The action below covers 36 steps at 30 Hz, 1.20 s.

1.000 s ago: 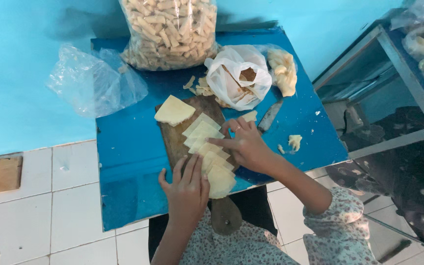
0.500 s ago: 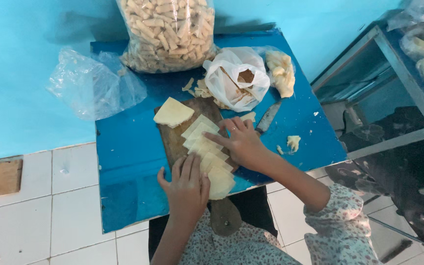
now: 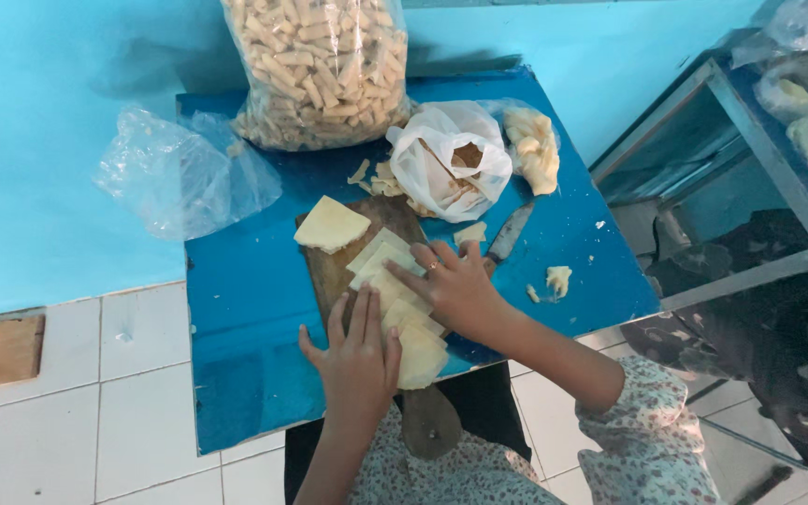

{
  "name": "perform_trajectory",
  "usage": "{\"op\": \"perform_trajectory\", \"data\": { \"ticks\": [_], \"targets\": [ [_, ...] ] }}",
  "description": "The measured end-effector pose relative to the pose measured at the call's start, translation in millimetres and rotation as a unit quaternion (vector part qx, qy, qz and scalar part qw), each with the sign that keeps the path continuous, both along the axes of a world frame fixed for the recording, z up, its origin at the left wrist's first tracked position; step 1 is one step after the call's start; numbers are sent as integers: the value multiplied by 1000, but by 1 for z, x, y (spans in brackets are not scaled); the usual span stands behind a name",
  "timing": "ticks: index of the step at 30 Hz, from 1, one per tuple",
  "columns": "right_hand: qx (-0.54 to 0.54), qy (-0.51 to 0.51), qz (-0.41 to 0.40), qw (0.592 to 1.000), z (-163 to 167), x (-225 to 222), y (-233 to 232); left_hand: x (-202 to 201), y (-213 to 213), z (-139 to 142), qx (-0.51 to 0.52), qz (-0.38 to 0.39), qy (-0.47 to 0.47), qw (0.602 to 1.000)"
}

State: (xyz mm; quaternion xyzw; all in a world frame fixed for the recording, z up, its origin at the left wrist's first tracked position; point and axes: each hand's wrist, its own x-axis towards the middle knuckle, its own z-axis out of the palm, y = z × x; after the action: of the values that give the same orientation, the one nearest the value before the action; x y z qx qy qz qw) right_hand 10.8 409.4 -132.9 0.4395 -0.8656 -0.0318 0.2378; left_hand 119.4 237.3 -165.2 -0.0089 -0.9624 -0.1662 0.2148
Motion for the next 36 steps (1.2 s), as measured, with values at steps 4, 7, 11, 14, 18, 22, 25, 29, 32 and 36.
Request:
{"op": "perform_trajectory", "data": {
  "ticks": [4, 7, 11, 14, 18, 22, 25, 29, 32, 36],
  "targets": [
    [34, 42, -16, 998, 2, 0, -2, -1, 0, -2, 2, 0, 1, 1000],
    [27, 15, -25, 999, 7, -6, -3, 1, -1, -2, 6, -1, 1, 1000],
    [9, -23, -15, 1000, 11, -14, -7, 1, 0, -3, 5, -2, -10, 1000],
    [25, 14, -19, 999, 11, -14, -12, 1, 1, -4, 5, -5, -18, 1000],
    [72, 65, -44, 994, 15, -9, -17, 2, 0, -6, -4, 0, -14, 1000],
    [1, 37, -103, 994, 31, -8, 8, 3, -2, -5, 2, -1, -1, 1000],
    [-105, -50, -178, 977, 44, 4, 66, 3, 0, -4, -4, -4, -10, 1000],
    [-153, -47, -280, 946, 37, 29, 131, 4, 1, -4, -16, 0, -22, 1000],
    [-103, -35, -315, 943, 18, 48, 154, 5, 4, -6, -15, 4, -19, 1000],
    [-58, -14, -304, 951, -8, 61, 164, 8, 8, -11, -21, 4, -15, 1000]
  ]
}}
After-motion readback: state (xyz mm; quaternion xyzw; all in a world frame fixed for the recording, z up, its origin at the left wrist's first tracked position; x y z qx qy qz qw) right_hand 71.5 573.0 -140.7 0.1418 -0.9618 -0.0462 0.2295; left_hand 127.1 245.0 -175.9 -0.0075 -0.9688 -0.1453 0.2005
